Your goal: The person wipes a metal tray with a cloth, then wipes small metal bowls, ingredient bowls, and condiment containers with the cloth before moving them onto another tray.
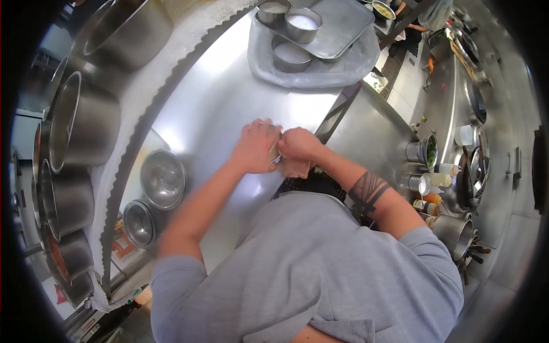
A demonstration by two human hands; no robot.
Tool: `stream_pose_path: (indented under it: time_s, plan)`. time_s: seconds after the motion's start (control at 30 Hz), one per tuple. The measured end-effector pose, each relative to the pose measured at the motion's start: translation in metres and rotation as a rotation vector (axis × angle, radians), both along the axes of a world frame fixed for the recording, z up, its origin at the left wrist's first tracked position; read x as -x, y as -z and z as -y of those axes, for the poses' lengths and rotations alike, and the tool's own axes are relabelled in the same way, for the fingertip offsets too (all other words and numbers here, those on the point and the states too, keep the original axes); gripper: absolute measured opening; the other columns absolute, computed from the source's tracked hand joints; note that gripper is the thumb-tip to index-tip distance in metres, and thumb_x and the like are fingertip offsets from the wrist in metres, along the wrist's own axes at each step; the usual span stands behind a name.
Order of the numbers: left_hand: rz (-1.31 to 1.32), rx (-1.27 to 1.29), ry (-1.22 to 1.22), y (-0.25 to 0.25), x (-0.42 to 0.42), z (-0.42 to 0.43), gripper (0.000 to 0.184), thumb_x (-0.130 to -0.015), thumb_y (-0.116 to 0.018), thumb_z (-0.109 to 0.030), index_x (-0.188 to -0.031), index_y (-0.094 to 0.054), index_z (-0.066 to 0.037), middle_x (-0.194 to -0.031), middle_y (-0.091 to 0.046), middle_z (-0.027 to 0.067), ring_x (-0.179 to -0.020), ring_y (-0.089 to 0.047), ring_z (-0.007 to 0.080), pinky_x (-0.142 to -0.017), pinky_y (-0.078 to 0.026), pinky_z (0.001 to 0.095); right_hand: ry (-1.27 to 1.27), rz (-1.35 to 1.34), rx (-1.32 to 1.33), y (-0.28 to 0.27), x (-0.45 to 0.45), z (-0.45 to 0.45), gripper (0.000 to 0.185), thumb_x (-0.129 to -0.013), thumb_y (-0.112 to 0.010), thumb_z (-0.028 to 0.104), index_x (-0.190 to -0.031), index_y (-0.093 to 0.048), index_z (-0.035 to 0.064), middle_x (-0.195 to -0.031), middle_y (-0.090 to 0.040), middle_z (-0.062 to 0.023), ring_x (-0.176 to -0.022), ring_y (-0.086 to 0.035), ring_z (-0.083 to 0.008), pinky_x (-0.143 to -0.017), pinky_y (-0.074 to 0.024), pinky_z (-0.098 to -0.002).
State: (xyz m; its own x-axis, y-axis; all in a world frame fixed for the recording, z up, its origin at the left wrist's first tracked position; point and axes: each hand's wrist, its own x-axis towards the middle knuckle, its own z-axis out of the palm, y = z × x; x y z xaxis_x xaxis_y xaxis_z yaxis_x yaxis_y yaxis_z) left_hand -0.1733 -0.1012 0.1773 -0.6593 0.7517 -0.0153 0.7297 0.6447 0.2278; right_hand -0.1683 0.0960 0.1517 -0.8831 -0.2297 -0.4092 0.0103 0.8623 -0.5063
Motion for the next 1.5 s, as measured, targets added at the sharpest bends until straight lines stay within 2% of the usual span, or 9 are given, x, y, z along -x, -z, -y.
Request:
stream_pose_path:
  time_s: [0.13, 0.2, 0.47, 0.53, 0.73, 0.93, 1.27, 1.4, 1.5]
  plan:
    - [0.049, -0.110, 0.041, 0.016, 0.012, 0.000, 0.099, -0.064, -0.082, -0.042, -0.145, -0.044, 0.001, -0.144, -0.046, 0.0202, -0.133, -0.043, 0.0385, -0.105, -0.039, 0.0541, -0.126, -0.267, 0.020, 0.003, 0.002, 0.007, 0.039, -0.093, -0.051, 0.032, -0.098, -0.073, 0.0006, -0.090, -0.073, -0.0238, -0.088, -0.070, -0.0453, -0.084, -0.0554, -0.0537]
    - [0.048, -0.134, -0.232, 0.018, 0.003, -0.010, 0.100, -0.063, -0.082, -0.042, -0.146, -0.044, -0.001, -0.144, -0.046, 0.0194, -0.135, -0.042, 0.0370, -0.104, -0.039, 0.0545, 0.564, -0.248, 0.169, 0.016, -0.034, 0.029, 0.040, -0.092, -0.051, 0.034, -0.098, -0.071, -0.0007, -0.092, -0.072, -0.0252, -0.089, -0.069, -0.0465, -0.085, -0.0549, -0.0540]
    - [0.045, -0.040, -0.056, 0.013, 0.002, -0.010, 0.091, -0.069, -0.077, -0.039, -0.146, -0.044, -0.002, -0.144, -0.047, 0.0182, -0.136, -0.042, 0.0375, -0.099, -0.041, 0.0569, -0.053, -0.239, 0.138, 0.015, 0.007, -0.006, 0.032, -0.095, -0.053, 0.032, -0.104, -0.070, 0.0057, -0.097, -0.072, -0.0248, -0.091, -0.068, -0.0477, -0.083, -0.0539, -0.0552]
    - [0.083, -0.077, -0.051, 0.017, 0.009, -0.014, 0.090, -0.071, -0.076, -0.038, -0.147, -0.044, -0.003, -0.144, -0.047, 0.0179, -0.136, -0.041, 0.0383, -0.099, -0.041, 0.0575, 0.510, -0.280, 0.274, 0.030, -0.029, 0.029, 0.032, -0.098, -0.051, 0.030, -0.099, -0.065, 0.0016, -0.103, -0.070, -0.0264, -0.099, -0.066, -0.0467, -0.086, -0.0527, -0.0540]
    - [0.059, 0.009, -0.138, 0.003, -0.008, -0.017, 0.106, -0.061, -0.086, -0.034, -0.152, -0.038, -0.009, -0.149, -0.041, 0.0184, -0.136, -0.040, 0.0414, -0.104, -0.039, 0.0596, 0.057, -0.093, 0.153, -0.004, 0.005, -0.010, 0.027, -0.095, -0.054, 0.028, -0.094, -0.066, 0.0045, -0.099, -0.071, -0.0251, -0.096, -0.067, -0.0464, -0.086, -0.0526, -0.0537]
    - [0.105, -0.115, -0.217, 0.008, -0.008, -0.017, 0.110, -0.056, -0.088, -0.032, -0.152, -0.039, -0.009, -0.147, -0.041, 0.0204, -0.135, -0.040, 0.0441, -0.110, -0.039, 0.0548, 0.559, -0.257, 0.293, 0.034, -0.039, 0.016, 0.034, -0.099, -0.054, 0.030, -0.106, -0.061, -0.0028, -0.104, -0.068, -0.0264, -0.099, -0.067, -0.0405, -0.085, -0.0522, -0.0499]
    - [0.312, -0.398, 0.141, -0.097, -0.014, -0.069, 0.107, -0.055, -0.084, -0.029, -0.151, -0.043, -0.005, -0.146, -0.042, 0.0207, -0.134, -0.041, 0.0428, -0.113, -0.039, 0.0523, 0.638, 0.775, 1.822, -0.008, -0.038, -0.085, 0.027, -0.105, -0.055, 0.028, -0.119, -0.067, 0.0081, -0.114, -0.070, -0.0092, -0.100, -0.070, -0.0241, -0.093, -0.0569, -0.0399]
    - [0.372, -0.633, 0.145, -0.118, 0.000, -0.123, 0.110, -0.053, -0.083, -0.032, -0.152, -0.042, -0.006, -0.145, -0.042, 0.0209, -0.134, -0.040, 0.0433, -0.113, -0.039, 0.0526, 0.462, 0.434, 2.077, 0.052, -0.037, -0.074, 0.038, -0.106, -0.051, 0.034, -0.130, -0.060, 0.0064, -0.122, -0.067, -0.0133, -0.108, -0.070, -0.0283, -0.098, -0.0575, -0.0434]
    - [0.217, -0.628, 0.148, -0.114, 0.027, -0.177, 0.110, -0.054, -0.082, -0.034, -0.153, -0.042, -0.006, -0.143, -0.042, 0.0214, -0.133, -0.041, 0.0438, -0.112, -0.039, 0.0527, 0.597, -0.260, 1.708, 0.021, -0.040, -0.036, 0.039, -0.104, -0.050, 0.033, -0.129, -0.060, 0.0043, -0.120, -0.068, -0.0143, -0.103, -0.070, -0.0291, -0.098, -0.0570, -0.0462]
